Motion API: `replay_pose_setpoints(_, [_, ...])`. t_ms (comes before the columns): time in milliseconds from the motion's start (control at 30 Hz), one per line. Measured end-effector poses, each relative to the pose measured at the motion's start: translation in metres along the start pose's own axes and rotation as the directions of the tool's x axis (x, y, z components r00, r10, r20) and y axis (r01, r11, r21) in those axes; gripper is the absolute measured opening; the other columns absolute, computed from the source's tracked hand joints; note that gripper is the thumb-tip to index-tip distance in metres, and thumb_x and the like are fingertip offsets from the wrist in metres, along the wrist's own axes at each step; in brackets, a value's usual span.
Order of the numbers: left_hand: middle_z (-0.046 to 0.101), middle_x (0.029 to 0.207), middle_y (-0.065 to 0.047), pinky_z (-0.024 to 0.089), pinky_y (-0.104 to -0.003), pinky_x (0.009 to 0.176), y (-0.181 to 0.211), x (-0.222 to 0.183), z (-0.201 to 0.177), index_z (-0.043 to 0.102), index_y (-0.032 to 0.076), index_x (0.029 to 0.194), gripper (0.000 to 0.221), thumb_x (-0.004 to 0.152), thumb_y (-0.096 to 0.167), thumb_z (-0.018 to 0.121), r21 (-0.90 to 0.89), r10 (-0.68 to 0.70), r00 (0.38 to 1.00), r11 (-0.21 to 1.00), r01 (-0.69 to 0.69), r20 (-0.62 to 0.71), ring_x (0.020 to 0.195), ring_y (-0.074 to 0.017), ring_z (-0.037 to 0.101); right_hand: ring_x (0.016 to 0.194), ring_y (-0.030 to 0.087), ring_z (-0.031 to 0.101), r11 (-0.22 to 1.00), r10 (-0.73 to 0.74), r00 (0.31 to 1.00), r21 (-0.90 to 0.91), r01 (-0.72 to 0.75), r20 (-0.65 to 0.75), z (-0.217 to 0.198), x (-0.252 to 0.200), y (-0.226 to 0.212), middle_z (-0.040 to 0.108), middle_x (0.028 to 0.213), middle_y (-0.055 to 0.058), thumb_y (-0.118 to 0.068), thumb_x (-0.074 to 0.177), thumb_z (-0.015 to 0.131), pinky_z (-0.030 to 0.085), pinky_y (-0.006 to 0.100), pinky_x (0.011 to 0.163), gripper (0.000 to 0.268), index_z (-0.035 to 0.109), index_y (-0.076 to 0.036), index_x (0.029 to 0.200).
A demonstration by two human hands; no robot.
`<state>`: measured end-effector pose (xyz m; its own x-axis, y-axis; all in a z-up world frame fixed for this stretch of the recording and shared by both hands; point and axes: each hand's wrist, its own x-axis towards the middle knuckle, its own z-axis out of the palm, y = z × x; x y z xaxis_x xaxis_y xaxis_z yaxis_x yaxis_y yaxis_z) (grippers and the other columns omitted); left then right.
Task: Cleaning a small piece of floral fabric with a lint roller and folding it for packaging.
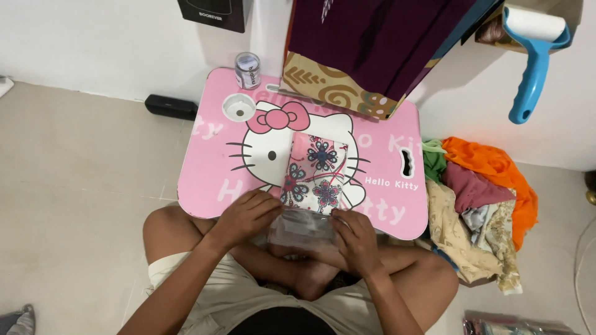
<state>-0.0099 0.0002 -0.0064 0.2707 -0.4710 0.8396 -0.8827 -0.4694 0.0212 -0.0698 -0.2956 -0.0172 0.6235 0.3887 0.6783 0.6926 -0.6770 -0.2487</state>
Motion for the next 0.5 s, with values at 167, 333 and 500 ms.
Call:
replay_pose_setpoints(167, [0.072, 0.104, -0.005, 0.057, -0.041, 0.084, -0.001, 0.002, 0.004, 0.075, 0.01, 0.099, 0.004, 0.097, 0.009, 0.072, -0.009, -0.001, 1.0, 1.0, 0.001, 0.023, 0.089, -0.0249, 0.068, 0.092, 0.035, 0.07, 0.999, 0.009, 1.0, -0.035, -0.008, 0.007, -0.002, -0.004, 0.004, 0.075, 0.108, 0.012, -0.004, 0.09, 0.07, 0.054, 0.045, 0.082, 0.019, 0.078, -0.006, 0.108])
replay_pose_setpoints(333, [0.071, 0.102, -0.003, 0.056, -0.041, 0.087, -0.001, -0.004, 0.005, 0.075, 0.012, 0.099, 0.004, 0.098, 0.013, 0.071, -0.029, -0.043, 0.997, 0.999, 0.045, 0.069, 0.089, -0.0233, 0.067, 0.088, 0.034, 0.068, 0.999, 0.041, 0.999, 0.014, -0.041, 0.015, -0.004, -0.002, 0.003, 0.075, 0.103, 0.01, -0.003, 0.09, 0.07, 0.053, 0.044, 0.081, 0.02, 0.079, -0.007, 0.108])
replay_pose_setpoints(500, [0.071, 0.096, 0.0, 0.052, -0.042, 0.092, -0.002, -0.008, 0.007, 0.072, 0.014, 0.106, 0.01, 0.099, 0.012, 0.066, -0.11, -0.172, 0.975, 0.976, 0.188, 0.138, 0.089, -0.0214, 0.068, 0.091, 0.034, 0.065, 0.98, 0.139, 0.989, 0.137, -0.146, 0.054, -0.012, 0.007, 0.005, 0.075, 0.099, 0.008, -0.006, 0.093, 0.066, 0.05, 0.045, 0.085, 0.02, 0.079, -0.009, 0.108])
